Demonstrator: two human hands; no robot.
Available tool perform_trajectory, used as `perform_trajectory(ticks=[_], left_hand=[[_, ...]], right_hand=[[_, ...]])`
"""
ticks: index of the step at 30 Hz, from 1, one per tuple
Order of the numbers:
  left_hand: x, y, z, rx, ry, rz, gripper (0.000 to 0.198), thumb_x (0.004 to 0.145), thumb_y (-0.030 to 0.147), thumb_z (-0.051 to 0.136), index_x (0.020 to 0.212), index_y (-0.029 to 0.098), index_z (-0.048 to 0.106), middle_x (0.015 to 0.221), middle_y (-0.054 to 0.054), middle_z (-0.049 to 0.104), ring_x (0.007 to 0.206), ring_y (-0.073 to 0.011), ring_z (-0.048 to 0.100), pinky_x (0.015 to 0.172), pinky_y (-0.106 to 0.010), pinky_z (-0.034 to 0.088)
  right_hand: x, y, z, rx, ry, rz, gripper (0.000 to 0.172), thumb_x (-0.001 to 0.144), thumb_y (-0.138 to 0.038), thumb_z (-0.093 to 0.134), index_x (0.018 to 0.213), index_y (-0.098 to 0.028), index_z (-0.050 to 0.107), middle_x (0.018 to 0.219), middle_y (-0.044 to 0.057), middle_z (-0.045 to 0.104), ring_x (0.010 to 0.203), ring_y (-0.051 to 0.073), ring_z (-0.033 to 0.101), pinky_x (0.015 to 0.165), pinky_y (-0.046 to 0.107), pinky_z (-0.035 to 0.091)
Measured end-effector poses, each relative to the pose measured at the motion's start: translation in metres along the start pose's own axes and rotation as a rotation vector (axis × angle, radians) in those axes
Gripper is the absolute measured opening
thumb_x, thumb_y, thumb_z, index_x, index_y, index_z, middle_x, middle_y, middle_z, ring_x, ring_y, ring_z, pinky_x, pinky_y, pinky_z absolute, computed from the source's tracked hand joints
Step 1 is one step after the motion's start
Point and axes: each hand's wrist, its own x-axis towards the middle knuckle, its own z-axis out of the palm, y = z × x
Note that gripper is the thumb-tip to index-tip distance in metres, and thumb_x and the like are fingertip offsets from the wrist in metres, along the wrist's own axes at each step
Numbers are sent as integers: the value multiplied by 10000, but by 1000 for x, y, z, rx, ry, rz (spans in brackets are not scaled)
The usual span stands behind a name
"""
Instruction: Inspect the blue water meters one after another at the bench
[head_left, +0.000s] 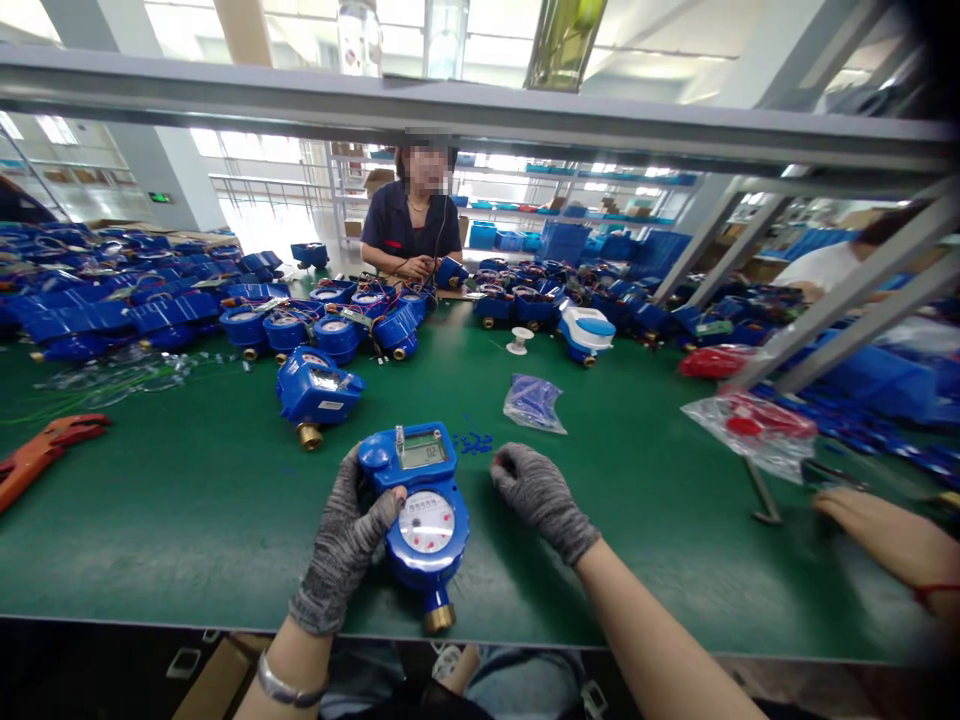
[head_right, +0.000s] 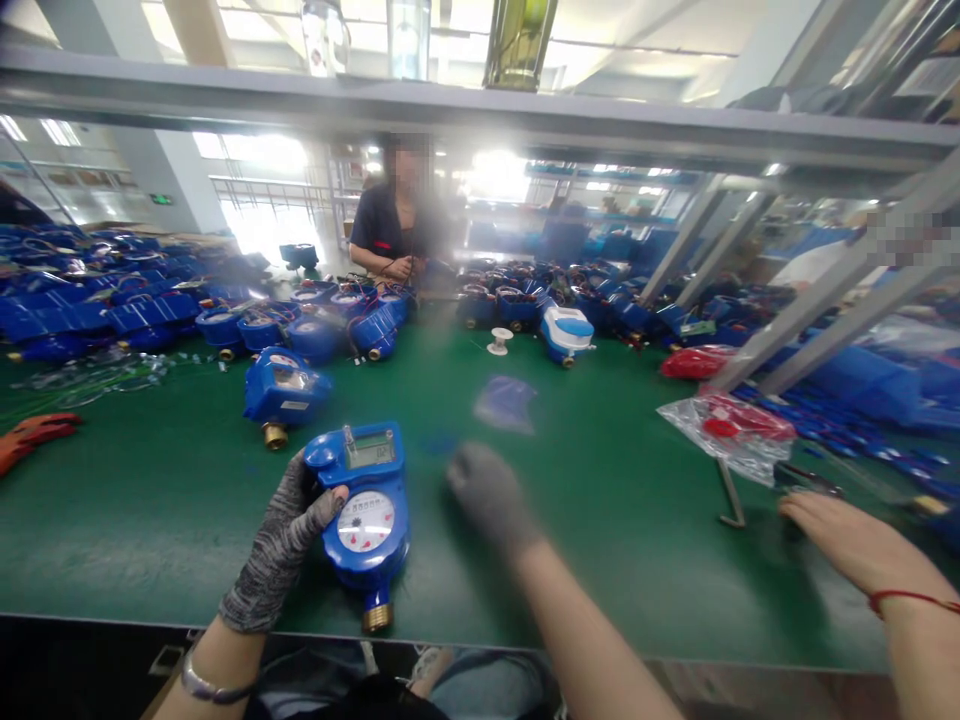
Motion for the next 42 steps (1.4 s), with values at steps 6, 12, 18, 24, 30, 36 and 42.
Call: perform_trajectory(ticks=[6, 12, 18, 24, 30, 36, 42], left_hand=[[0, 0, 2, -14, -7, 1, 679, 777, 336, 752, 1366, 273, 419, 1342, -79, 562, 1213, -280, 553, 1049, -424, 448], [0, -3, 2, -36, -9, -1, 701, 781, 339, 749, 1386, 273, 402, 1353, -83, 554, 1215, -282, 551, 1041, -415, 453], [-1, -3, 4, -10, 16, -6, 695, 773, 355, 756, 1375, 278, 418, 1345, -76, 556, 1228, -296, 538, 1060, -454, 430], [0, -3, 3, -5, -15, 21, 662, 794, 335, 740, 1372, 294, 418, 1340, -61, 558, 1226, -283, 540, 1070, -455, 425], [2, -7, 0, 43, 8, 14, 628, 784, 353, 747, 1335, 300, 452, 1347, -62, 555, 1238, -307, 527, 1079, -498, 410], [4, -11, -1, 32, 18, 1, 655, 786, 345, 745, 1356, 299, 426, 1356, -74, 547, 1249, -309, 517, 1082, -512, 405], [3, -10, 0, 28, 6, 4, 636, 780, 356, 746, 1334, 277, 444, 1329, -77, 570, 1203, -292, 556, 1049, -459, 448]], right_hand=[[-25, -62, -31, 400, -54, -242, 90, 841, -200, 551, 832, -167, 635, 795, 17, 633, 714, 136, 550, 660, 253, 430], [-21, -84, -41, 237, -110, -248, 70, 785, -114, 571, 762, -138, 633, 728, 25, 610, 673, 135, 521, 650, 264, 418], [-17, -91, -45, 120, -118, -268, 86, 791, -88, 561, 757, -125, 631, 739, 47, 616, 691, 146, 533, 674, 276, 428], [-22, -82, -42, 118, -101, -366, 89, 835, -133, 556, 827, -132, 644, 825, 71, 632, 765, 170, 561, 739, 308, 462], [-36, -66, -41, 106, -67, -535, 152, 907, -225, 525, 976, -174, 652, 977, 79, 631, 878, 182, 560, 823, 338, 460], [-33, -66, -32, 377, -65, -333, 97, 901, -222, 544, 906, -177, 630, 882, 36, 634, 812, 151, 574, 779, 305, 472], [-27, -69, -32, 487, -108, -273, 80, 870, -193, 570, 853, -172, 645, 841, 24, 636, 785, 147, 579, 742, 294, 475]])
